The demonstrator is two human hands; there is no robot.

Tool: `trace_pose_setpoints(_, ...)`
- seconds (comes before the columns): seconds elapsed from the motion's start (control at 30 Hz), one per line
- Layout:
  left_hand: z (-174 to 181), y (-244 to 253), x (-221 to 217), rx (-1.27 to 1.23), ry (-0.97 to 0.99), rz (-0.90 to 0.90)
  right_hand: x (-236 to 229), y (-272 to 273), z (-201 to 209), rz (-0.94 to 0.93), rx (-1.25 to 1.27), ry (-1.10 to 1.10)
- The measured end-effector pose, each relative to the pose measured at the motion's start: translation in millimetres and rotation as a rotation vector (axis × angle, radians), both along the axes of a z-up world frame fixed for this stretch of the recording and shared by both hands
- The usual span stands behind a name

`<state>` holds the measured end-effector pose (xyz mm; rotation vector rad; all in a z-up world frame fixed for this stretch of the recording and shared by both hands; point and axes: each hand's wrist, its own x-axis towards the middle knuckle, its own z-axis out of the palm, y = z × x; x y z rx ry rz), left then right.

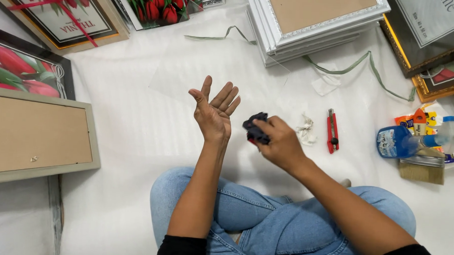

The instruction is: Cleaning a glass pane using a cloth and a utility knife

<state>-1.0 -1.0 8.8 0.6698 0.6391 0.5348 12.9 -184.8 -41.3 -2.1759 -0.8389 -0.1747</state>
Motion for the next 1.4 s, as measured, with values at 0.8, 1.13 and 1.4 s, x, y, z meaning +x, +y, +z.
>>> trace_pose_setpoints(0.8, -24, -14, 3, 0.05, 0.116, -0.273, 5, 16, -33, 0.079, -0.061, -0.173)
trace_pose_setpoints(1.13, -20, -28, 1, 0.04, 0.125, -0.42, 64, -24, -24, -0.253, 0.029, -0.179)
trace_pose_setpoints(1.4, -70, -31, 5, 0.131, 0.17, -0.458, 43, 0, -23, -0.073, 0.042, -0.184)
